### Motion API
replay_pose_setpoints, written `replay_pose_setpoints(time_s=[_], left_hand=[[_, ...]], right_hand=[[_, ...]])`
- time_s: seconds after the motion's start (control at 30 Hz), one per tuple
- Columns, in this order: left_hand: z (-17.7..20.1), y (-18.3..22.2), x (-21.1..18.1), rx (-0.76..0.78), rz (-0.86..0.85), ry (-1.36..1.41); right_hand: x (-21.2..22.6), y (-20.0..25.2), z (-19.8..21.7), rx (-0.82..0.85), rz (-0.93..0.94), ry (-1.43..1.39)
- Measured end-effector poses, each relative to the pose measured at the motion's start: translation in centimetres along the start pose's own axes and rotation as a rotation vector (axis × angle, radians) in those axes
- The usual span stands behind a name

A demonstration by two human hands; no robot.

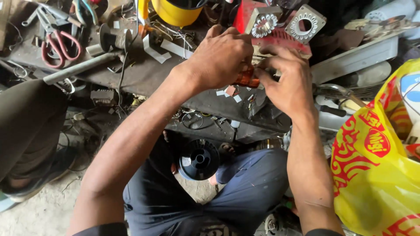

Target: Winding copper wire onto a bobbin using a machine and cutting the wire to finish the coil.

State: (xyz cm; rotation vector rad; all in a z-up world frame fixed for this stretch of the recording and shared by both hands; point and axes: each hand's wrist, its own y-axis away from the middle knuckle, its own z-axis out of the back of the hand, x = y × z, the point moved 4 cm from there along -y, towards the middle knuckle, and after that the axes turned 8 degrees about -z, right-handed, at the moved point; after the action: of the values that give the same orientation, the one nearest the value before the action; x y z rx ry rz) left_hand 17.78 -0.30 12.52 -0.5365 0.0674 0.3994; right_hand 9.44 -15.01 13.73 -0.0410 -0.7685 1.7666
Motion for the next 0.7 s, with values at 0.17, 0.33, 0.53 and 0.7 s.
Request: replay_pose_setpoints(time_s=[0.17, 0.33, 0.53, 0.7], left_hand=[[-0.3, -2.2, 0.8, 0.062, -0.040, -0.075], [0.7, -2.2, 0.7, 0.142, -0.041, 0.010], [0.9, 1.0, -1.2, -0.029, -0.023, -0.048], [0.9, 2.9, -1.8, -0.225, 0.029, -0.226]], right_hand=[[0.4, 0.3, 0.4, -0.037, 0.039, 0.000], [0.7, 0.7, 1.0, -0.019, 0.043, -0.049], [0.8, 1.1, 0.9, -0.030, 0.040, -0.039], [1.7, 1.1, 1.0, -0.034, 0.045, -0.045]])
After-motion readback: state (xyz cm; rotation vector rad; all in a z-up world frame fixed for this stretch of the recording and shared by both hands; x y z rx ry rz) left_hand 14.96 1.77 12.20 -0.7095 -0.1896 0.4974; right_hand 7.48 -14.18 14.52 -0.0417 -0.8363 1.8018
